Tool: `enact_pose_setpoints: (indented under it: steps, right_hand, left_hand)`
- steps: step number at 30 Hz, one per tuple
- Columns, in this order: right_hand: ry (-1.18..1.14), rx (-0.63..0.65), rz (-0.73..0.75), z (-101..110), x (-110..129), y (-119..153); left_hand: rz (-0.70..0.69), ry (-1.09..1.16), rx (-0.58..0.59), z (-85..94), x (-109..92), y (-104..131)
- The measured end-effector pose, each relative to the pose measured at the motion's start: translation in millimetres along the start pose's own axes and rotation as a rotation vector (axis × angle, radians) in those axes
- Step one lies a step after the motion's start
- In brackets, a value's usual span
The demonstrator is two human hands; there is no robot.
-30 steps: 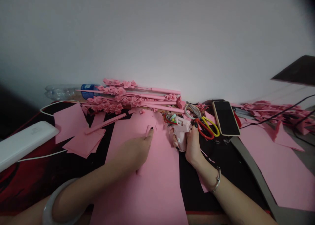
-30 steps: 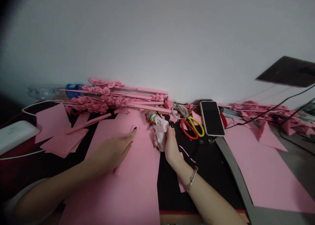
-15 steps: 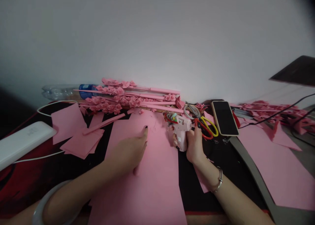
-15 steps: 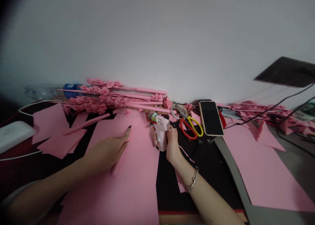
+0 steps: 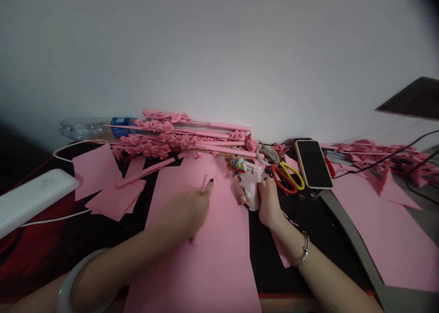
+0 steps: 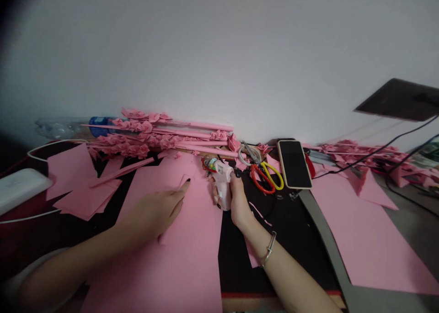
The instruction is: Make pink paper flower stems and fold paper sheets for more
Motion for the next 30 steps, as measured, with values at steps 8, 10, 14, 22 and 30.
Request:
enact_pose_setpoints:
  steps: [8, 10, 14, 22, 30]
  right_hand:
    - [-0.031, 0.015, -0.003, -1, 2, 0]
    - [-0.024, 0.011, 0.007, 0, 3, 0]
    - [0.014, -0.01, -0.027, 7, -2, -1]
    - [0.083, 0.068, -0.111, 8, -11, -1]
    - [0.032, 0.044, -0.133, 10, -12, -1]
  left_hand:
    - [0.017, 0.087, -0.089, -1.6, 13, 4]
    - [0.023, 0.09, -0.114, -0.1, 17, 4]
    - [0.081, 0.056, -0.14, -0.6, 28, 4]
    - [0.085, 0.093, -0.167, -3.0, 30, 2]
    - [0.082, 0.167, -0.225, 4.6, 34, 2]
Point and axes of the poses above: each hand's wrist, its own y-axis away from the middle knuckle, its own z-axis out of the back of the hand, x = y × z, the point moved 10 cm from there along -y, towards the middle knuckle, and after that the axes turned 3 degrees about -z, right-handed, at the moved point
